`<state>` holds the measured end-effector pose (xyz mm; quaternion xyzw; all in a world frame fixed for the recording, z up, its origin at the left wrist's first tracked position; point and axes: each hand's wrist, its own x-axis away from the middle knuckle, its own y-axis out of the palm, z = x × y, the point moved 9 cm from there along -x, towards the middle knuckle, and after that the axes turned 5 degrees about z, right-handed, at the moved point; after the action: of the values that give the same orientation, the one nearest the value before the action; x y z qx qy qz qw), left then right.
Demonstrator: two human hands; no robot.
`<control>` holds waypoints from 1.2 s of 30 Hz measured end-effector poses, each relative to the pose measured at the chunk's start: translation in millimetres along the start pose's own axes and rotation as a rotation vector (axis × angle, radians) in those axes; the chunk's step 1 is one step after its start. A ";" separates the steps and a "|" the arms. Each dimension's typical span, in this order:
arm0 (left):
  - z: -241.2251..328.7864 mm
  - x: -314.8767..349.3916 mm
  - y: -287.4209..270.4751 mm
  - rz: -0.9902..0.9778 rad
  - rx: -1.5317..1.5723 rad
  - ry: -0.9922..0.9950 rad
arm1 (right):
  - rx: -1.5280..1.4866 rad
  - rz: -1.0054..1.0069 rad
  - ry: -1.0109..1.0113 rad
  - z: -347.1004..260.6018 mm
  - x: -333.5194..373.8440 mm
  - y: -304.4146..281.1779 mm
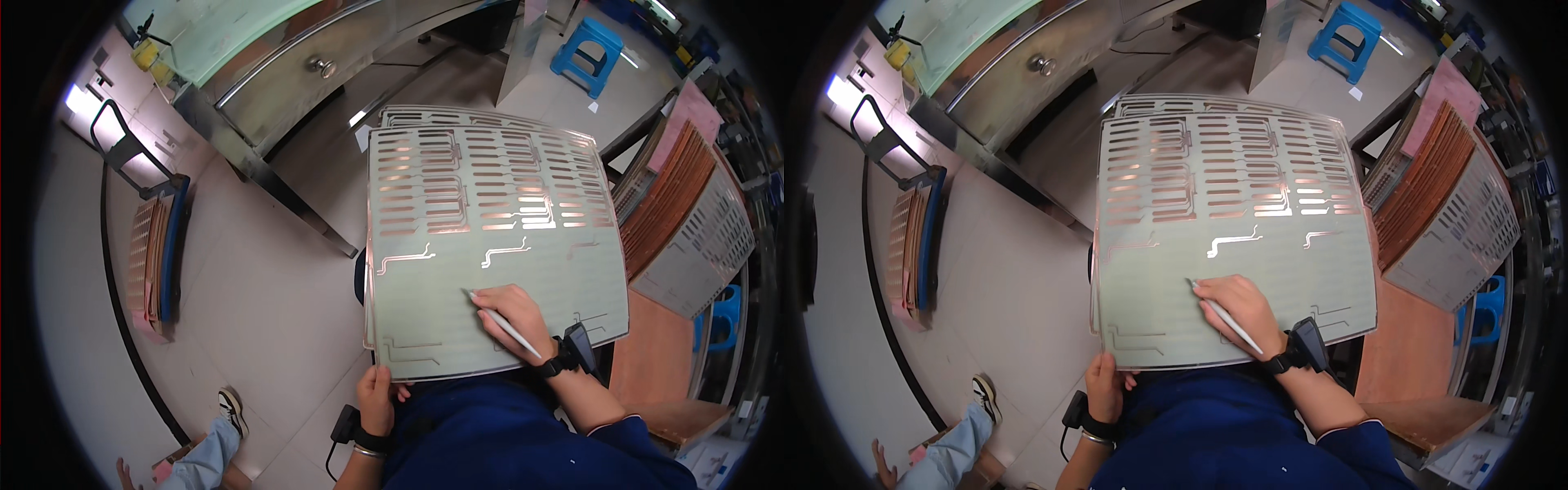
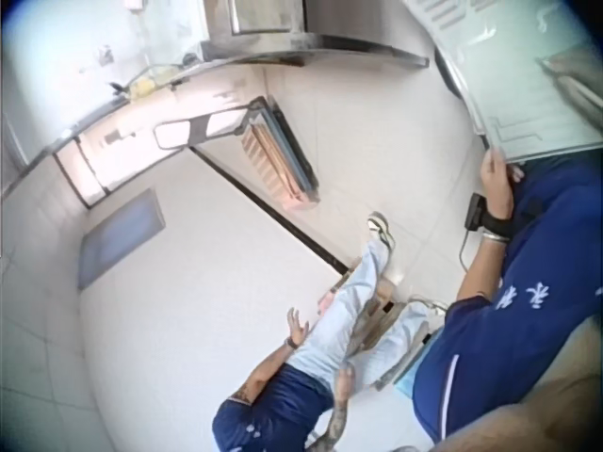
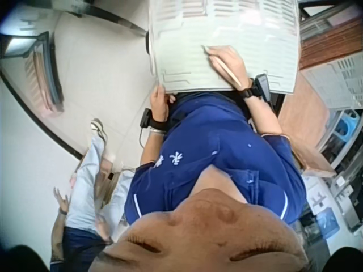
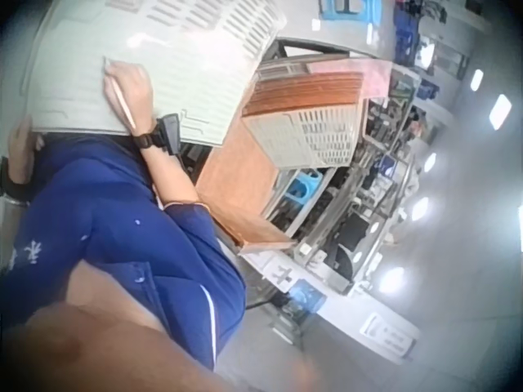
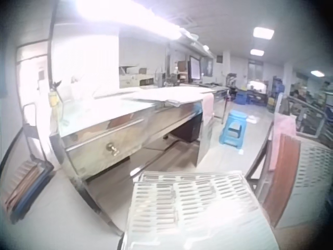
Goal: Marking or cleaning copper-colored traces on a metal component using a stylus tool.
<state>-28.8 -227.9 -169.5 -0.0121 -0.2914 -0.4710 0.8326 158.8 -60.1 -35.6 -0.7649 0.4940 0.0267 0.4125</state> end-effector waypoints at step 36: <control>66.8 -31.3 -79.5 0.187 -0.644 -0.010 | 0.171 0.664 0.453 109.0 128.7 -209.7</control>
<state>-135.4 -228.1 -149.8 -0.3038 -0.1292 -0.4602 0.8241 427.5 -46.8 -38.3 -0.5135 0.7926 -0.0518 0.3246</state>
